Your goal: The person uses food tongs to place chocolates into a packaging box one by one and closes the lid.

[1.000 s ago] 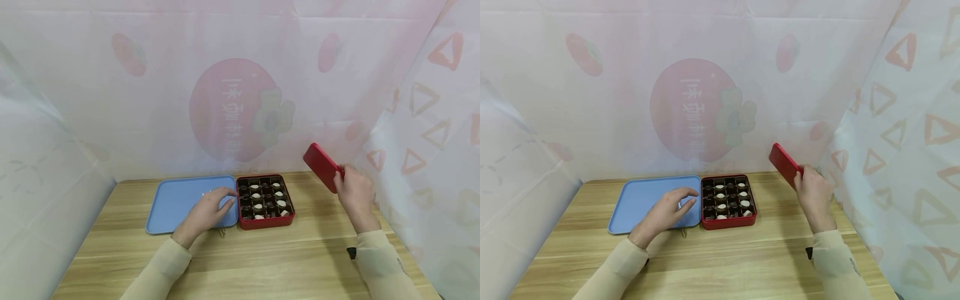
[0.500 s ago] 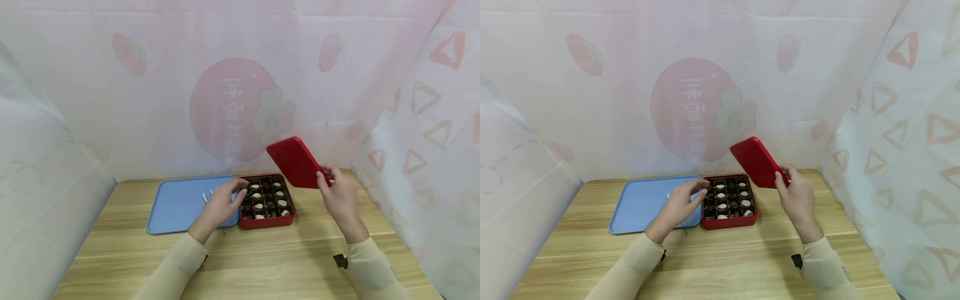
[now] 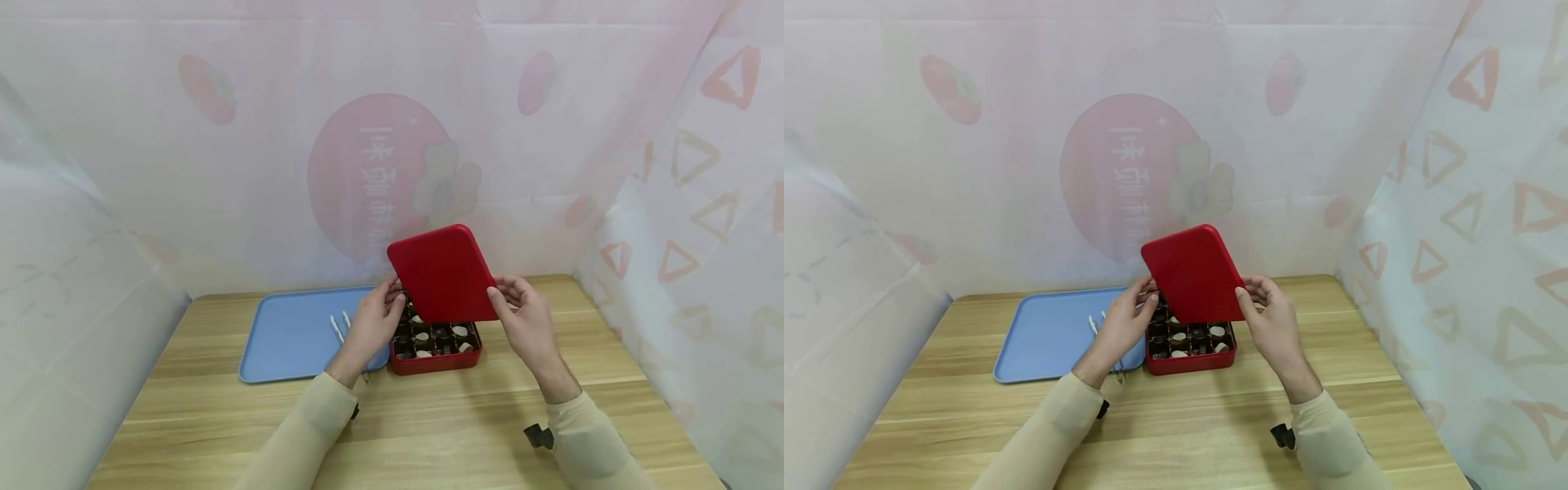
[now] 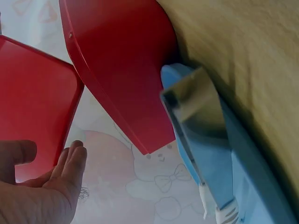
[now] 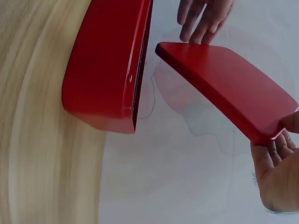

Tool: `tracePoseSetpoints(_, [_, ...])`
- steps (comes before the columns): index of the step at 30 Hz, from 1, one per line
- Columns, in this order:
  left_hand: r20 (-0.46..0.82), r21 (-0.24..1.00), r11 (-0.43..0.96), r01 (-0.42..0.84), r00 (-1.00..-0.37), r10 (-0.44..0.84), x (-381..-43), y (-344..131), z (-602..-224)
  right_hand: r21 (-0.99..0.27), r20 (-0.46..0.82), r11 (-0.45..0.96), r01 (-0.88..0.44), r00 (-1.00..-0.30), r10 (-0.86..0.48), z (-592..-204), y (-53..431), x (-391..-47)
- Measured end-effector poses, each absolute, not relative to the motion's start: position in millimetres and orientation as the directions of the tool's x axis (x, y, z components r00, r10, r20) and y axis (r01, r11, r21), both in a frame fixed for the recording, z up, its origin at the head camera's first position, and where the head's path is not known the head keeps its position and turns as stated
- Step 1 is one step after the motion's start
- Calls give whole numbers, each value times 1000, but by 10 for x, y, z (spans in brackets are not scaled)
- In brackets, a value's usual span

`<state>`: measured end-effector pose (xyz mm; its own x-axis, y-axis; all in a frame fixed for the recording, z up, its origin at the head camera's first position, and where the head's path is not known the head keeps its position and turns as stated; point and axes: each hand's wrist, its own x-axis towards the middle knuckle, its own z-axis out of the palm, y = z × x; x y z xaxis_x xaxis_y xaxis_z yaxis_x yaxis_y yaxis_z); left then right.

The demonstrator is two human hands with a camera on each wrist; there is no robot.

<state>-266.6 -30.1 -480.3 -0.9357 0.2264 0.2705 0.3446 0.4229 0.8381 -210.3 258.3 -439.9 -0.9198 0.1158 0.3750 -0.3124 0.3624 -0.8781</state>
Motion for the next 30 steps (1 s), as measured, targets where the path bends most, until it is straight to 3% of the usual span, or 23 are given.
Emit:
tracePoseSetpoints(14, [230,913,318,255,-966,116,-2660,-491,-4894,-969,157,200,-143,-986,56,-4521,2501,-2202])
tracePoseSetpoints(20, [206,894,380,236,-971,118,-2630,-585,-4946,-932,106,350,-97,-994,7,-4710,2528,-2306])
tracePoseSetpoints(30, [170,832,493,253,-963,207,-2573,-619,-4992,-764,76,640,-82,-996,-38,-4996,2552,-2426])
